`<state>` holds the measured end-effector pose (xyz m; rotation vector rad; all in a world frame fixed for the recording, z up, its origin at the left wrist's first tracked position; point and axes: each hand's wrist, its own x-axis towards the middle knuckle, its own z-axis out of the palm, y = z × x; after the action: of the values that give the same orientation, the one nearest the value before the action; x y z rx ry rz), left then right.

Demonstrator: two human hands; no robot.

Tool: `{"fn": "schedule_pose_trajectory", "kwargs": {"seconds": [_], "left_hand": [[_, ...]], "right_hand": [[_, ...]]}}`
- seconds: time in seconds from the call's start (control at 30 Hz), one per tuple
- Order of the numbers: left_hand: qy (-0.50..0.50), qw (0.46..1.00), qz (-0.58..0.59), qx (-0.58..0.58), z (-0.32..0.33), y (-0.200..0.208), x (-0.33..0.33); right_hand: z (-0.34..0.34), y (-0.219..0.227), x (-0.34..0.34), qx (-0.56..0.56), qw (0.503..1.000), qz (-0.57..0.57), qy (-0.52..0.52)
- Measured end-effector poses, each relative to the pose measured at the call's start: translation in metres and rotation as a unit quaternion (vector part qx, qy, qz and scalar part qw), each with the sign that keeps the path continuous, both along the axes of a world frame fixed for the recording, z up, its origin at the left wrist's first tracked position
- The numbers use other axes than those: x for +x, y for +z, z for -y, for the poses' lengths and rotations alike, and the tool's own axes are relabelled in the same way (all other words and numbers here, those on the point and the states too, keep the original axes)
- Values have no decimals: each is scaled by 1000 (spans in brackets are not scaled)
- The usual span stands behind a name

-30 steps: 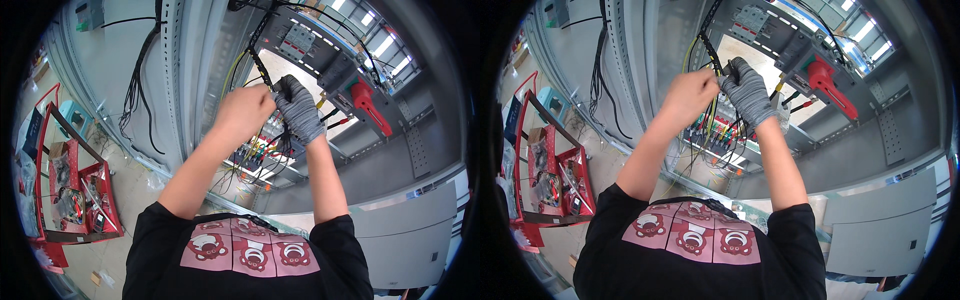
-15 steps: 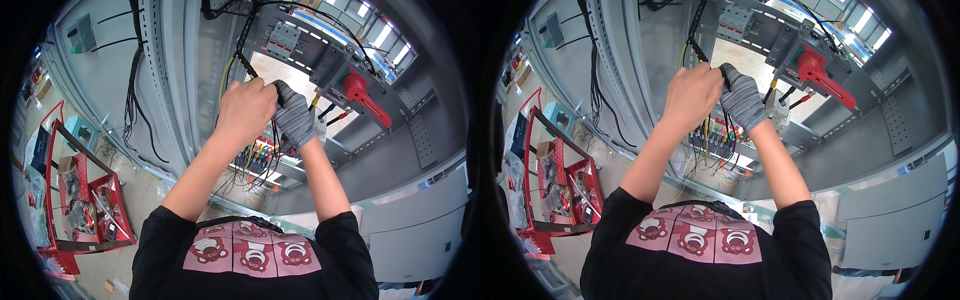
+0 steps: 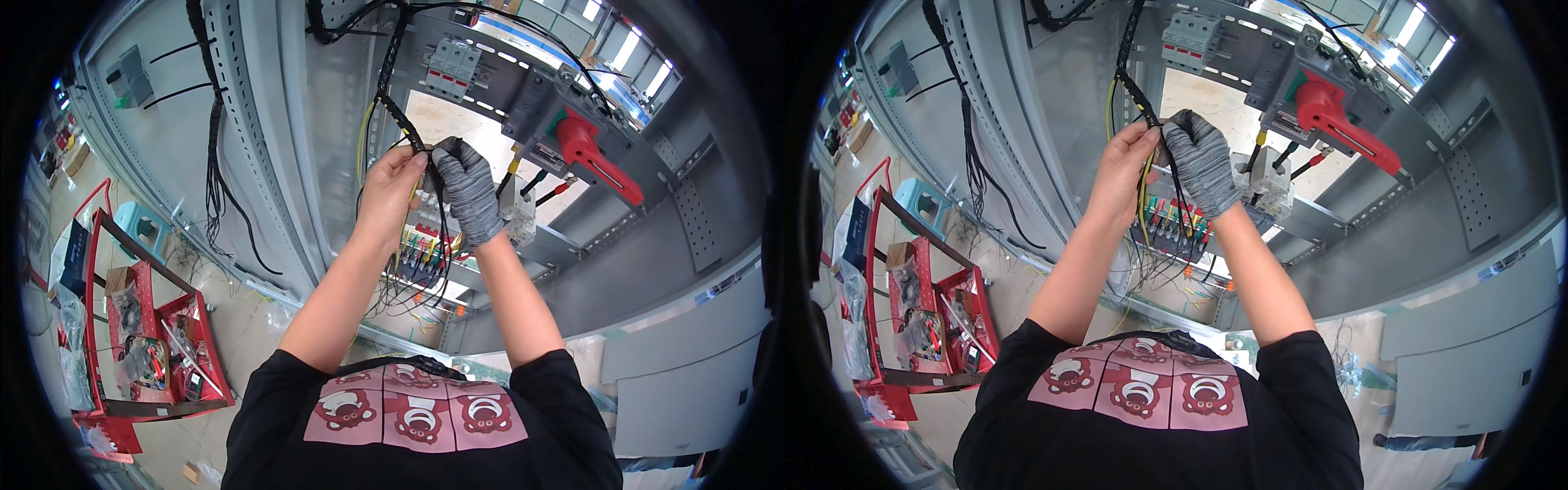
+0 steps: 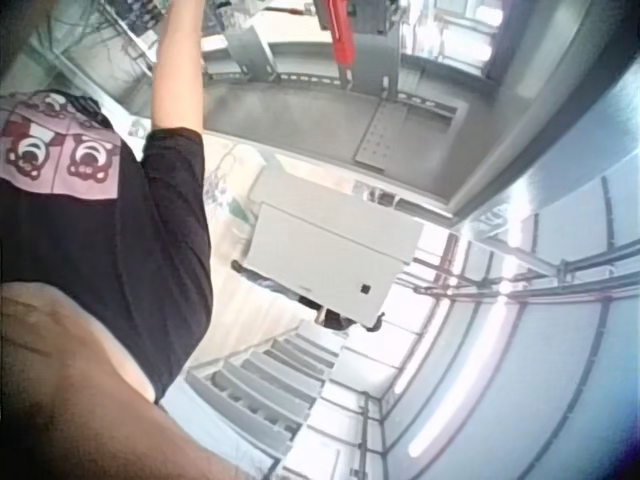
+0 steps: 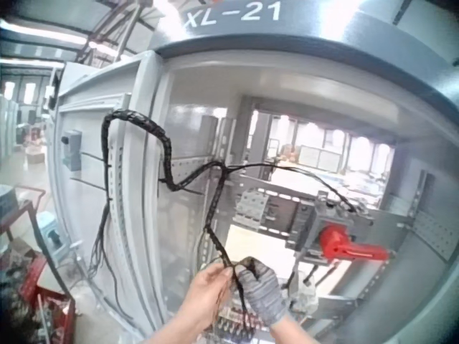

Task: The person works inside an open electrical cabinet, organizing and connecting multiple colored wires to terminal blocks. They use a red crimping tool to secure connections and route wires along the cabinet frame. A second person is visible nearby, occasionally handling documents or tools.

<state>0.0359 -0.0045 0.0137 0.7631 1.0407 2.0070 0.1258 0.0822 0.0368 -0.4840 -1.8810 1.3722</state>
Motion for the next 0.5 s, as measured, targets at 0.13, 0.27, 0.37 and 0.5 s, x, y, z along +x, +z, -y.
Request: {"fn": "schedule_pose_trajectory", "kwargs": {"seconds": [0.13,0.27,0.37,0.5], "left_hand": [[17,1000,-21,2,-4,0,4],[21,998,-53,12,-6,-2,3],[-3,997,-74,-3,-3,-4,-2],[-72,994,-81,-26,-2,2,-9]], "right_hand": [[-3,-19,-4,-128,984,-120,14],[-13,-26,0,-308,946,-66,78],[7,1,5,-416,900,-46,119],[-7,-15,14,-344,925,2,163]]}}
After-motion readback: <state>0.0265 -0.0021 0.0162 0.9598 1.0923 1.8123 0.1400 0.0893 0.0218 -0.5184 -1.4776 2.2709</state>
